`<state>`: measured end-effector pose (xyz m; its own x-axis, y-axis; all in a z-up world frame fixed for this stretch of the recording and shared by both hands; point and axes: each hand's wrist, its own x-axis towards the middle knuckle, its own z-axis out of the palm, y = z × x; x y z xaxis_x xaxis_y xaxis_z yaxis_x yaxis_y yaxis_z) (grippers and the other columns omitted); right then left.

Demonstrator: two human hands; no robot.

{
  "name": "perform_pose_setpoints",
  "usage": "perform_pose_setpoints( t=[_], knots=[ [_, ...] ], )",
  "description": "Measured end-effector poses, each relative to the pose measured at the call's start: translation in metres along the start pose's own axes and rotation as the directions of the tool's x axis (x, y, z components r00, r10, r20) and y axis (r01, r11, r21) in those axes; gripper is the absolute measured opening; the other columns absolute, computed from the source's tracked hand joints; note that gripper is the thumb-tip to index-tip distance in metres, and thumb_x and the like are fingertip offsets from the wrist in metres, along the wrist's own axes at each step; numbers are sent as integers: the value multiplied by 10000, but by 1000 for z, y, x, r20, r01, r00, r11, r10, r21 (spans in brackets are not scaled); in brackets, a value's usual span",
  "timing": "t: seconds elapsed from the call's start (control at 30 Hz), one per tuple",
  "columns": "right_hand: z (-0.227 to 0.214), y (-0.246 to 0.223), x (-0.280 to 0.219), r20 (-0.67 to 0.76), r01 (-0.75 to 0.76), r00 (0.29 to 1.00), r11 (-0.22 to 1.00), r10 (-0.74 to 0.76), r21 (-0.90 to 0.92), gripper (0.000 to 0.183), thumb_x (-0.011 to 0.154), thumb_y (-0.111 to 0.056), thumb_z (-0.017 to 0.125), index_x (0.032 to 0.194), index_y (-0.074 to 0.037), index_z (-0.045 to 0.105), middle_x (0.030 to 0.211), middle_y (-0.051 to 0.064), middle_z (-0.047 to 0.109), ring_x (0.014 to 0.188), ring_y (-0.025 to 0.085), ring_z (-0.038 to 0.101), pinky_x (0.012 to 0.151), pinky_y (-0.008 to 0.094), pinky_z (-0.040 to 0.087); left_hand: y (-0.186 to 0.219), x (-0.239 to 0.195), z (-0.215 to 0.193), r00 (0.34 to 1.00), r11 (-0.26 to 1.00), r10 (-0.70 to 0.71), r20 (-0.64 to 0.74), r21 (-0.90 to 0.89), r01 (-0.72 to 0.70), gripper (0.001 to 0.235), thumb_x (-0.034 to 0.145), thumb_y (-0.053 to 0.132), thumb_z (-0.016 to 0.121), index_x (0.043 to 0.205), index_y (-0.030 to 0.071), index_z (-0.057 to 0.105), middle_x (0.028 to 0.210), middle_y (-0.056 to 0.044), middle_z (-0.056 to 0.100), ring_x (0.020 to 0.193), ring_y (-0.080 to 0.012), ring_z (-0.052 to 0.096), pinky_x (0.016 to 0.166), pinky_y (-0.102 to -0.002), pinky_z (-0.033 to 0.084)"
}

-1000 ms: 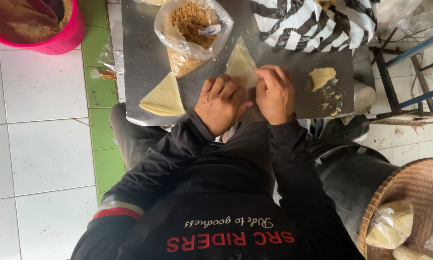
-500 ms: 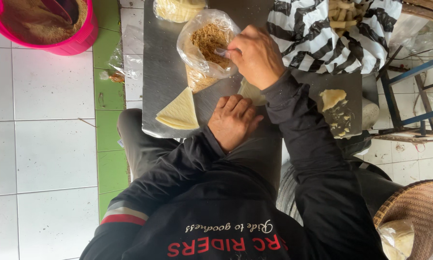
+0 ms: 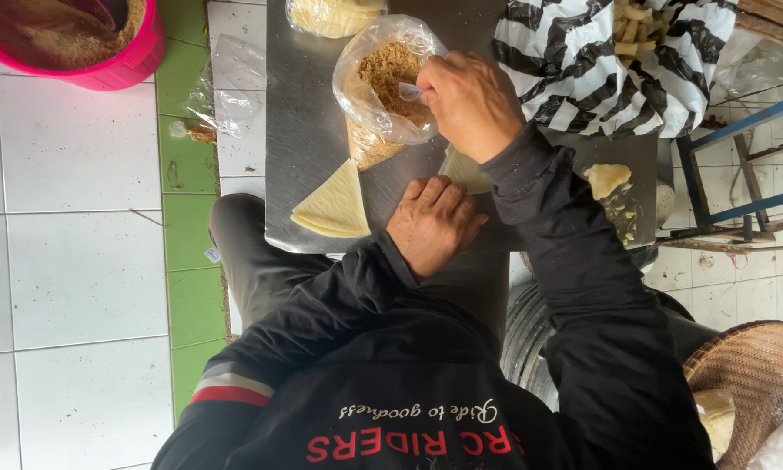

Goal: The person scoops a granular filling into thin triangular wrappers and folds them into sealed packets. The person repeats this process multiple times, placing finished units on the table.

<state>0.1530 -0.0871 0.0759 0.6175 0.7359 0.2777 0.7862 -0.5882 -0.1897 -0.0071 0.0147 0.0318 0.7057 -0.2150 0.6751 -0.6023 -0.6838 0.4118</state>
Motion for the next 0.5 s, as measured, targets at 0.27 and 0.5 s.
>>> perform_pose_setpoints(
  t=[0.27,0.5],
  knots=[
    [-3,2,8,14,109,993,886,-115,-450,96,875,-49,735,970,-58,733,884,73,634,871,226,597,889,400,509,0,-2,2,1000,1000,-16,-20,-10,16,297,894,289,790,1019,23,742,1096,-112,681,1090,-272,613,915,-392,471],
    [12,7,7,-33,-40,999,998,38,-48,38,950,-43,751,922,-47,725,863,83,644,824,249,610,831,416,523,0,-2,1,1000,999,-26,-7,-24,25,280,893,288,789,989,28,748,1091,-114,690,1094,-271,620,909,-395,470]
  ],
)
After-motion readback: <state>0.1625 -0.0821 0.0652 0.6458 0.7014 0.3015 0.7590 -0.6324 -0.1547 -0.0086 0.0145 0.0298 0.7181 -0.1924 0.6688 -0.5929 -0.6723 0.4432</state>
